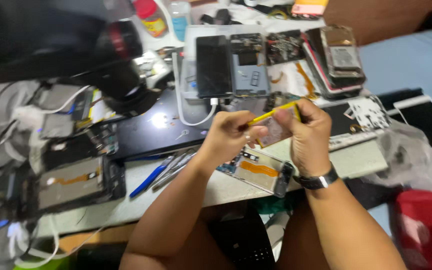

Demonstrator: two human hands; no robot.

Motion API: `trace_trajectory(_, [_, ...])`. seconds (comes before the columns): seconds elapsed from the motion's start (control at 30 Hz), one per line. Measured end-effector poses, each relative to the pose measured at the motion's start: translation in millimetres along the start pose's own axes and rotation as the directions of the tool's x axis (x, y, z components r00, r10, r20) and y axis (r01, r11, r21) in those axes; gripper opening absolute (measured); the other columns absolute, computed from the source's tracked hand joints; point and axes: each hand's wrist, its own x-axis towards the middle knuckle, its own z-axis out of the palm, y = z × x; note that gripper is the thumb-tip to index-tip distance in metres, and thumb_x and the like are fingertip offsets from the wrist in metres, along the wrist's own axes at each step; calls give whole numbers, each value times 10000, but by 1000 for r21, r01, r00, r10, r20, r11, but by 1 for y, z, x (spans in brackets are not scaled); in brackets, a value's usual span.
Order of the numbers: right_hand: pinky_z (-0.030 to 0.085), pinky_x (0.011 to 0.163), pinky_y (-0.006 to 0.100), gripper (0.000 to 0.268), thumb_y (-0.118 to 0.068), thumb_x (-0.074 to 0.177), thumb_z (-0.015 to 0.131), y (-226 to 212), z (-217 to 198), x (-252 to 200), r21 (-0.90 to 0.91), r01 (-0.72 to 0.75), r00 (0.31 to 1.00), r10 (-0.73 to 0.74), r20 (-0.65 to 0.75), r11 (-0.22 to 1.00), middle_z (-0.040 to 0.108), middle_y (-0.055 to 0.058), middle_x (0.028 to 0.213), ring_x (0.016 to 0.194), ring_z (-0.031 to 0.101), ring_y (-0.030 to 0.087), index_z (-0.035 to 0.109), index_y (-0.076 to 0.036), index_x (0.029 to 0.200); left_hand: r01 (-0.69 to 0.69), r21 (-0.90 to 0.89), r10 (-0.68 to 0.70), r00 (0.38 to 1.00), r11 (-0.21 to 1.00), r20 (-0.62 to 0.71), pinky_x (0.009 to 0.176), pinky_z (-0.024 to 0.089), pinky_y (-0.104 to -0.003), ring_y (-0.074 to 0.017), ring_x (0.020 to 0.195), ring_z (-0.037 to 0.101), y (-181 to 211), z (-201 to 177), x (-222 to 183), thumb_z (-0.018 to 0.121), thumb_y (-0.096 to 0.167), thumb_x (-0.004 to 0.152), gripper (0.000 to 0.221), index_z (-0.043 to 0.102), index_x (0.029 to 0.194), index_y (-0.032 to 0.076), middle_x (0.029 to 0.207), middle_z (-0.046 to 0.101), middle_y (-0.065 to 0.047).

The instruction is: The person removes a battery from a disassembled smartphone using a yellow plastic pry tool, then places the battery aside. They handle the phone's internal components and casing, using a screwdriver to adjust screws on the device's frame.

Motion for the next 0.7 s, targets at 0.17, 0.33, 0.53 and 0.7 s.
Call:
trace_trajectory(0.17, [426, 717, 274, 215, -170, 1119, 703, -9, -10, -2, -455, 278, 960, -259, 105, 846, 607, 6, 886, 779, 504, 105, 659, 10, 1009, -200, 116, 207, 977, 973, -51, 708, 596, -296, -40, 719, 578, 26, 0, -5, 748, 59, 854, 146, 656, 954, 5, 741, 572, -59])
trace_trajectory(0.33, [558, 909, 292, 495, -362, 1191, 493, -28, 20, -32, 139, 130, 941, -167, 294, 982, 732, 148, 1015, 907, 708, 205, 672, 68, 1025, -271, 516, 396, 907, 813, -147, 672, 530, -305, -209, 704, 668, 48, -3, -62, 769, 123, 935, 119, 750, 1039, 67, 870, 688, -101])
trace_trajectory(0.53, [575, 996, 336, 362, -228, 1184, 562, -54, 53, -59, -190, 242, 831, -102, 548, 952, 719, 197, 1099, 988, 722, 234, 666, 119, 1205, 202, -256, -286, 891, 945, -352, 574, 599, -324, -184, 853, 717, 71, -74, -191, 644, -167, 684, 499, 688, 1143, 24, 1029, 729, -76])
trace_trajectory(0.7, [579, 884, 233, 131, -38, 1101, 723, -55, 51, -65, -259, 229, 896, -99, 433, 938, 734, 133, 1050, 927, 713, 131, 712, 82, 1152, 143, 24, -79, 670, 989, -738, 648, 672, -384, -252, 802, 742, 95, -189, -223, 557, -146, 869, 317, 661, 1152, -45, 980, 722, -146])
